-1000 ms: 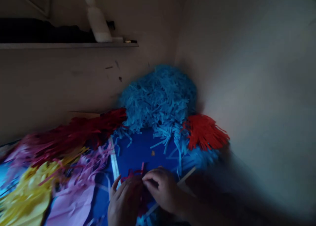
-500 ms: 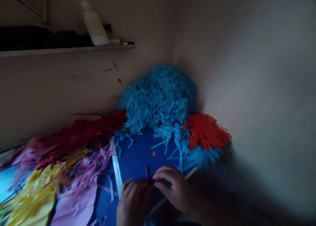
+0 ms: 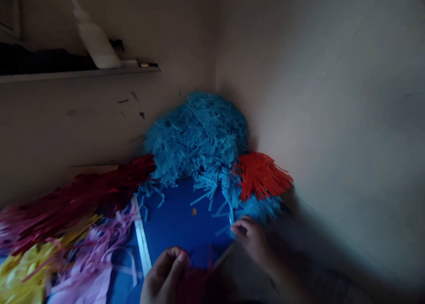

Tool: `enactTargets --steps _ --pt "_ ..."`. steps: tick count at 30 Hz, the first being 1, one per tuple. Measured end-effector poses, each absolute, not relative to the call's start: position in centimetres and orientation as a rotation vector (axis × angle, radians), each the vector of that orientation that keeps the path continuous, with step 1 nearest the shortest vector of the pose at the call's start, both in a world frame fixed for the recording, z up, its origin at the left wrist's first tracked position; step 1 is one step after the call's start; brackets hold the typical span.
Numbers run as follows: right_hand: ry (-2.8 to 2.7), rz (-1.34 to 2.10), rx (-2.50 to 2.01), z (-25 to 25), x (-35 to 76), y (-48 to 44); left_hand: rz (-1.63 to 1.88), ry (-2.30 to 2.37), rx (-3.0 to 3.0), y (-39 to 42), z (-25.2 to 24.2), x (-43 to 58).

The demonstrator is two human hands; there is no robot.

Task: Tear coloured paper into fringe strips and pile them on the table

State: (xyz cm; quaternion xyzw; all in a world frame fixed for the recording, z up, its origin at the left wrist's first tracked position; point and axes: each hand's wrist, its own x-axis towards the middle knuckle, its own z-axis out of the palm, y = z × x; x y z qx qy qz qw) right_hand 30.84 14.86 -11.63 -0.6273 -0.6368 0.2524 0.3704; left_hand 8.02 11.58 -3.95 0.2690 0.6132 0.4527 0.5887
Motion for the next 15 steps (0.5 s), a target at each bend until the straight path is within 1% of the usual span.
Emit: enactTargets --steps 2,6,9,12,15 --pt "-1.474 0.742 -1.482 -10.7 30.5 14.9 1.026 1.449 0.622 11.6 -4.3 7.5" --pt "-1.282 1.113 -1.225 -8.6 27.4 14.5 1.022 1.397 0.764 11.7 -5.6 8.2" --pt "-1.217 1.220 -1.130 -7.6 24.6 14.3 1.033 1.258 0.831 11.7 -5.8 9.6" --pt "-1.070 1.383 -1.092 -7.4 23.0 14.3 1.001 1.275 0.762 11.7 -5.5 10.3" --pt "-0.734 1.600 -0.950 -7.9 22.8 15.2 0.963 1.337 0.761 11.7 -5.6 10.1"
